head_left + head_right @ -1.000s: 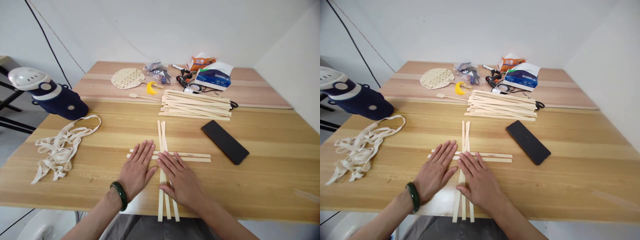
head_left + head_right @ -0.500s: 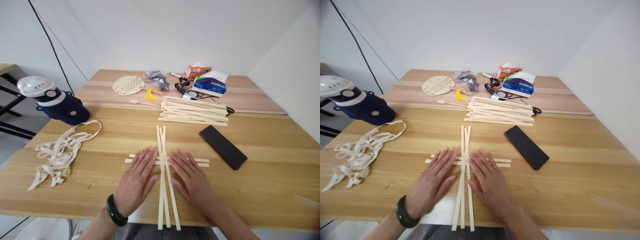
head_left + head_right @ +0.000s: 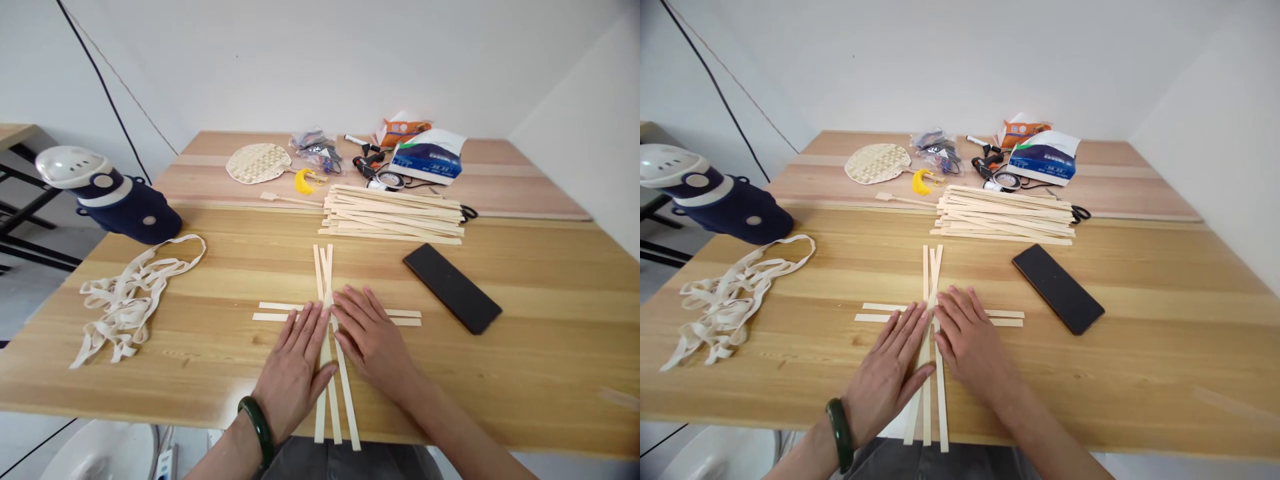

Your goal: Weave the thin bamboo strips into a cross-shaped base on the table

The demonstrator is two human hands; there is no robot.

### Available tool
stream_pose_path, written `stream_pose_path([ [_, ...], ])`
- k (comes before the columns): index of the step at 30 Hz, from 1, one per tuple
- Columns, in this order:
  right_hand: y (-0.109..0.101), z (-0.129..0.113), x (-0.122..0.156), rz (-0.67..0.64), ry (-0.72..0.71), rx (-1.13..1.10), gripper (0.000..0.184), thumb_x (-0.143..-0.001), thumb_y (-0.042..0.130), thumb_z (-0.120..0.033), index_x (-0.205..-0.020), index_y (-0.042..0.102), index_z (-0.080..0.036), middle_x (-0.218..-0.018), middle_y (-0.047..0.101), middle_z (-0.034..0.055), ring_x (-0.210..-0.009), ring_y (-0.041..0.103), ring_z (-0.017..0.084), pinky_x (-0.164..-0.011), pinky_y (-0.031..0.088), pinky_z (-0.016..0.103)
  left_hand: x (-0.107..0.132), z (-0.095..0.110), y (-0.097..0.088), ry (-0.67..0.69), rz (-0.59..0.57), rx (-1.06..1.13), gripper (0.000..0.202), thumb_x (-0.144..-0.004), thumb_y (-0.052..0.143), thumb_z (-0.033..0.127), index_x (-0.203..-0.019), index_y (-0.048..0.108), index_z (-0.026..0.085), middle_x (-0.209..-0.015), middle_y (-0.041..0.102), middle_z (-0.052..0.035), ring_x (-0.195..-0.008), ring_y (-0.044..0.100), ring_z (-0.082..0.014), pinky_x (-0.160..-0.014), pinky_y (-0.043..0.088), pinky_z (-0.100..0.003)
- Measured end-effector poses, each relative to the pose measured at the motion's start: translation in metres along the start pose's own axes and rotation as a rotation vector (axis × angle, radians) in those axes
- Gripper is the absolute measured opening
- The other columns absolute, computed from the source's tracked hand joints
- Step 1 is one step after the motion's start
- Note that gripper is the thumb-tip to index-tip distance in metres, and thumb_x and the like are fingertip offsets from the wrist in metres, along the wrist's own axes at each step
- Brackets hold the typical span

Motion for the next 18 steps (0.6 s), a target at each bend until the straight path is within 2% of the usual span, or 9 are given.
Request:
stream_pose_path([
  [3,0.001,-0.001,-0.001,0.010,-0.006,0.007,0.035,-0.099,0.045,-0.022,-0.127,0.061,-0.010,-0.138,0.061,0.0104,-0.136,0.048,0.026,-0.118,0.037,0.053,-0.001,-0.003,-0.002,-0.041,0.036,0.049,0.066,-0.100,0.044,0.039,-0.153,0.021,0.007,-0.158,0.034,-0.0145,-0.150,0.025,-0.0238,-0.119,0.031,-0.043],
  [6,0.001,-0.001,-0.001,0.010,-0.023,0.030,0.036,-0.099,0.045,-0.022,-0.128,0.061,-0.009,-0.141,0.059,0.0111,-0.136,0.047,0.027,-0.117,0.038,0.053,-0.003,-0.007,-0.001,-0.073,0.072,0.032,0.066,-0.100,0.043,0.038,-0.154,0.021,0.007,-0.158,0.034,-0.0152,-0.150,0.023,-0.0252,-0.120,0.030,-0.046],
  [12,0.002,-0.003,-0.005,-0.022,-0.075,0.054,0.037,-0.099,0.044,-0.023,-0.127,0.063,-0.008,-0.140,0.059,0.0115,-0.136,0.047,0.028,-0.116,0.040,0.053,-0.002,-0.010,0.010,-0.027,0.061,-0.042,0.075,-0.099,0.043,0.046,-0.153,0.019,0.001,-0.154,0.038,-0.0224,-0.147,0.029,-0.0319,-0.117,0.034,-0.049],
  [18,0.005,-0.005,-0.010,-0.001,-0.091,0.060,0.037,-0.099,0.045,-0.023,-0.127,0.063,-0.009,-0.140,0.059,0.0108,-0.135,0.048,0.029,-0.114,0.041,0.054,-0.002,-0.009,0.011,-0.023,0.058,-0.057,0.076,-0.099,0.041,0.047,-0.152,0.019,-0.002,-0.155,0.036,-0.0224,-0.148,0.027,-0.0313,-0.117,0.033,-0.047],
])
Point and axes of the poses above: each hand's wrist, its own x-axis away from the middle knuckle, its own y-axis out of the palm, z = x × y, the point moved 2 cm from there along -x, towards the middle knuckle
